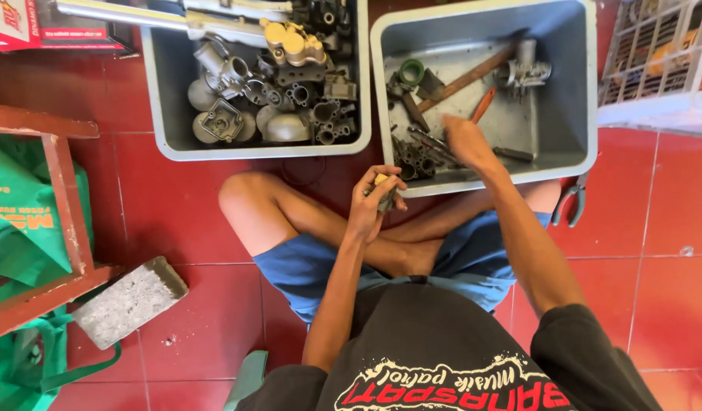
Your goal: Disassembling and cleaning motorcycle carburetor components using a screwdriver and a brush.
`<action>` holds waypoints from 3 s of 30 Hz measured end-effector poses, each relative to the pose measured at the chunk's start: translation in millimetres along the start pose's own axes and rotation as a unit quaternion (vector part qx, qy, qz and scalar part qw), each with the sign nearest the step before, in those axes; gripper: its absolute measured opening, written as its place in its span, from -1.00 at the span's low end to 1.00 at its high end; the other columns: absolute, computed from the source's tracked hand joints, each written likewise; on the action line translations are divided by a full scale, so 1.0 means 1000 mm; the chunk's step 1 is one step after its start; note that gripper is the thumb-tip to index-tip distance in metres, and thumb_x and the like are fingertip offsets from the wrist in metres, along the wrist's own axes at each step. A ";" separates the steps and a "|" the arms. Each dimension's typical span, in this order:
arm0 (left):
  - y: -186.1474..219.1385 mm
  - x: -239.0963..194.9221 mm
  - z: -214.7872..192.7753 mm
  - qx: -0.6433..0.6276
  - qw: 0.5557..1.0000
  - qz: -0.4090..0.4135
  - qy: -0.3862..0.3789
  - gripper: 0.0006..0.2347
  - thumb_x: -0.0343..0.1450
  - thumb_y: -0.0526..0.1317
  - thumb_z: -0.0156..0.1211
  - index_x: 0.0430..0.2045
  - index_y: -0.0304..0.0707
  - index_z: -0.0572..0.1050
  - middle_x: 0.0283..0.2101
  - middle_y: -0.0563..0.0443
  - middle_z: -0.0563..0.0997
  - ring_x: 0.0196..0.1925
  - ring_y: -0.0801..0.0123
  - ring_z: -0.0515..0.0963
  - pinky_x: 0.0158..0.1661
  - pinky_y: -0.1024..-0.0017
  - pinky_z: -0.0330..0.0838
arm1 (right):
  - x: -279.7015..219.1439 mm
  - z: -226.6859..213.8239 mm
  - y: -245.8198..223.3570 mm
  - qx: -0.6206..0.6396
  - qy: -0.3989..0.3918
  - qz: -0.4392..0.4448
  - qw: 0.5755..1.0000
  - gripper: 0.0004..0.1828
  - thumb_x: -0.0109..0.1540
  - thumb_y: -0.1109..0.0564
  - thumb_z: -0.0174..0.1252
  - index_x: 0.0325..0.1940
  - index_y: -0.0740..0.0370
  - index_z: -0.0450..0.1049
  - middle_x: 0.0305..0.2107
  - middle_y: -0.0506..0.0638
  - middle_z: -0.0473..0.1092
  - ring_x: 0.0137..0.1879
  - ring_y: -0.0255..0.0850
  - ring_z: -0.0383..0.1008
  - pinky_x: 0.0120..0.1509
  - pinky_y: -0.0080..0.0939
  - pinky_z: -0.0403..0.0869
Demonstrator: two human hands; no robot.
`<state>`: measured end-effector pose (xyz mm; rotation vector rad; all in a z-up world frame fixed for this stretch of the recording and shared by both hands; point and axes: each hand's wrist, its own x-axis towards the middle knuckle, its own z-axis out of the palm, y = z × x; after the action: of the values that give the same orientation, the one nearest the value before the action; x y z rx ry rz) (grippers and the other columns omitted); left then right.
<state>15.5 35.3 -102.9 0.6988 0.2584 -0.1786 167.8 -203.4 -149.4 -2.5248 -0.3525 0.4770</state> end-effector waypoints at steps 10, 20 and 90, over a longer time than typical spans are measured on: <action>0.034 0.001 0.018 -0.035 0.996 0.037 -0.071 -0.50 0.49 -0.27 -0.12 0.40 -0.32 0.08 -0.06 -0.17 0.42 -0.26 0.41 0.48 -0.32 0.46 0.53 | -0.016 0.013 -0.037 -0.066 -0.136 0.058 0.987 -0.21 -0.05 -0.33 0.52 -0.10 0.39 0.52 -0.17 0.37 0.51 0.07 0.39 0.53 0.16 0.38 0.48; 0.040 -0.003 0.063 0.219 0.936 0.269 -0.050 -0.26 0.38 -0.43 0.39 0.46 -0.28 0.07 0.08 -0.15 0.53 0.12 0.30 0.55 0.17 0.33 0.49 | -0.051 -0.023 -0.037 0.028 0.041 0.032 0.998 -0.49 0.07 -0.09 0.45 -0.28 0.23 0.29 -0.49 0.25 0.43 -0.17 0.35 0.53 -0.11 0.28 0.43; -0.026 0.138 0.047 0.848 0.428 -0.019 -0.311 -0.34 0.12 -0.48 0.33 0.18 -0.01 0.43 0.18 -0.14 0.24 0.03 -0.35 0.57 -0.06 -0.14 0.59 | -0.137 -0.036 -0.046 0.726 0.138 0.044 0.672 -0.44 0.55 0.00 -0.19 -0.38 0.45 0.40 -0.70 -0.20 -0.14 -0.64 -0.43 -0.14 -0.59 -0.51 0.06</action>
<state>148.6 -25.8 -124.5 2.6024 -0.8683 -0.7722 51.5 -229.3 -59.7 -0.9694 0.2487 0.2011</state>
